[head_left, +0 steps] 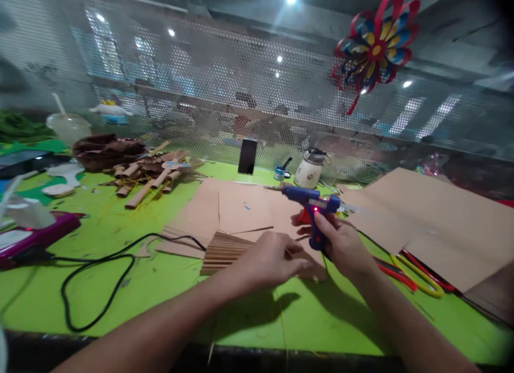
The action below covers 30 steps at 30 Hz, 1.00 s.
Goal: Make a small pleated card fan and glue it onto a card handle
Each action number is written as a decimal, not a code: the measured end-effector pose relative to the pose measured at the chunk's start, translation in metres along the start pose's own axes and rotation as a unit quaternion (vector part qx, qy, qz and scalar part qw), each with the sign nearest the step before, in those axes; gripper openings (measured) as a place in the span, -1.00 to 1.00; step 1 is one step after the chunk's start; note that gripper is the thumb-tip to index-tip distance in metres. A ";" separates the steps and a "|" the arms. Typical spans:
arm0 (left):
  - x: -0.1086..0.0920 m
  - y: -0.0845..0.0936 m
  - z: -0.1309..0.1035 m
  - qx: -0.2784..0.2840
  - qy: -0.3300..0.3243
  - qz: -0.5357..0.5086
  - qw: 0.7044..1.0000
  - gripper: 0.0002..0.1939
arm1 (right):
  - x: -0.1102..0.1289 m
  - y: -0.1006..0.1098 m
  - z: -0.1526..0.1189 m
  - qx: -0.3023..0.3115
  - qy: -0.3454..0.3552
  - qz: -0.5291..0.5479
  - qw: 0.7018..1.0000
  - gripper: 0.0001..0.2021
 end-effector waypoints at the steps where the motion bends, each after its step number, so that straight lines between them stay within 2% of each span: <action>1: -0.003 0.006 -0.001 0.034 0.012 0.052 0.998 -0.78 | 0.000 0.008 0.003 -0.015 0.010 0.016 1.000 -0.63; 3: -0.006 0.022 -0.004 0.089 0.050 0.120 0.987 -0.71 | 0.001 0.022 0.008 -0.038 0.025 0.040 0.998 -0.63; 5: -0.008 0.046 -0.009 0.073 0.087 0.193 0.975 -0.63 | 0.001 0.033 0.013 -0.050 0.024 0.058 0.997 -0.62; 6: -0.008 0.052 -0.011 0.102 0.094 0.239 0.961 -0.49 | 0.000 0.038 0.015 -0.053 0.019 0.066 0.996 -0.62; 7: -0.008 0.059 -0.014 0.107 0.102 0.279 0.949 -0.36 | -0.001 0.041 0.017 -0.053 0.011 0.073 0.996 -0.62; 9: 0.000 0.063 -0.020 0.145 0.126 0.333 0.923 -0.18 | -0.004 0.045 0.019 -0.049 -0.004 0.087 0.995 -0.64; 11: 0.009 0.061 -0.026 0.169 0.135 0.374 0.902 -0.13 | -0.008 0.044 0.019 -0.039 -0.018 0.098 0.994 -0.64; 14: 0.021 0.055 -0.032 0.185 0.126 0.411 0.884 -0.21 | -0.011 0.037 0.020 -0.005 -0.041 0.100 0.994 -0.64; 19: 0.028 0.053 -0.031 0.183 0.107 0.436 0.874 -0.42 | -0.015 0.021 0.020 0.085 -0.083 0.066 0.991 -0.61; 24: 0.035 0.051 -0.031 0.152 0.090 0.416 0.892 -0.70 | -0.026 0.017 0.010 0.129 -0.100 0.037 0.986 -0.60; 30: 0.040 0.044 -0.036 0.119 0.069 0.404 0.904 -0.85 | -0.022 0.022 -0.008 0.158 -0.117 -0.079 0.977 -0.62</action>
Point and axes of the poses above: each hand's wrist, its own z-axis towards the middle knuckle, its own y-axis out of the back of the hand, x = y × z, the point moved 6 cm from there along z, towards the middle knuckle, and after that the axes turned 13 degrees about x, right-handed, at the moved point
